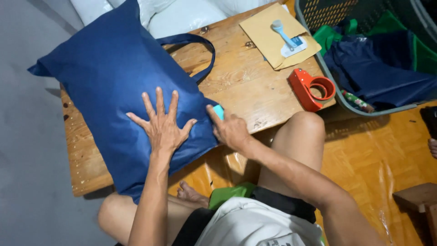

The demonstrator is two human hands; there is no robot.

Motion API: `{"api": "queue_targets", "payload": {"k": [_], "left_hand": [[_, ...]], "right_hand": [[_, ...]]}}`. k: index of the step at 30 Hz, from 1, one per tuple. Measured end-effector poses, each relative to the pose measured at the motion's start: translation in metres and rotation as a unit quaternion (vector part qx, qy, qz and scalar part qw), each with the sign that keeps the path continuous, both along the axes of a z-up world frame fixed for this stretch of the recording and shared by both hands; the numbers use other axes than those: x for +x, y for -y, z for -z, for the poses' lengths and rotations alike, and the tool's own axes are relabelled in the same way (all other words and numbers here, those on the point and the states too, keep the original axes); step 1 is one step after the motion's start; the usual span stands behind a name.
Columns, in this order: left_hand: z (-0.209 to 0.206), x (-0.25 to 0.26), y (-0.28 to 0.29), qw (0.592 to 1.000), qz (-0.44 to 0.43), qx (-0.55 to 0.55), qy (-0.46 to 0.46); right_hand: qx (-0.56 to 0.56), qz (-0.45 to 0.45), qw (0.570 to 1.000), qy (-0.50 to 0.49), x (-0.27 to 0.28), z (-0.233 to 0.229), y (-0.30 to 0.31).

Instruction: The person scrubs a blue tote bag with a green sponge and then a blue brush, focusing on seams and edges. The person works on the bag placed on a wooden table.

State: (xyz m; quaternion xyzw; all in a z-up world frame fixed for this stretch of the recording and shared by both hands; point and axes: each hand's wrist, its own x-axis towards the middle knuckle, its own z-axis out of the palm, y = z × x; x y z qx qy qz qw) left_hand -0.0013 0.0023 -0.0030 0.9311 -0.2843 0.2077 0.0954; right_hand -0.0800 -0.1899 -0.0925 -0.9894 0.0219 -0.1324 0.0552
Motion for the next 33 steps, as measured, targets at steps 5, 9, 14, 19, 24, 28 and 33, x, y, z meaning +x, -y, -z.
{"api": "queue_targets", "payload": {"k": [5, 9, 14, 19, 24, 28, 33], "left_hand": [[0.004, 0.002, -0.006, 1.0, -0.003, -0.012, 0.001], [0.003, 0.006, -0.005, 1.0, 0.004, -0.019, -0.002], [0.002, 0.005, -0.003, 1.0, 0.005, -0.026, 0.007], [0.005, 0.007, -0.008, 0.999, 0.007, -0.027, 0.025], [0.005, 0.008, -0.005, 1.0, 0.003, -0.018, 0.023], [0.007, 0.008, -0.004, 0.999, 0.005, -0.026, 0.035], [0.012, 0.006, -0.007, 0.999, -0.04, 0.031, -0.004]], "right_hand": [[-0.089, 0.148, 0.975, -0.139, 0.043, 0.033, 0.116], [0.013, 0.186, 0.979, -0.081, 0.059, -0.046, 0.167], [0.04, 0.16, 0.986, 0.026, 0.119, -0.016, 0.228], [0.075, 0.256, 0.959, -0.096, 0.168, 0.024, 0.252], [-0.03, 0.261, 0.953, 0.149, 0.18, 0.02, 0.284], [-0.027, 0.262, 0.962, 0.073, 0.193, 0.07, 0.333], [-0.024, 0.329, 0.944, 0.026, 0.21, 0.098, 0.354]]}}
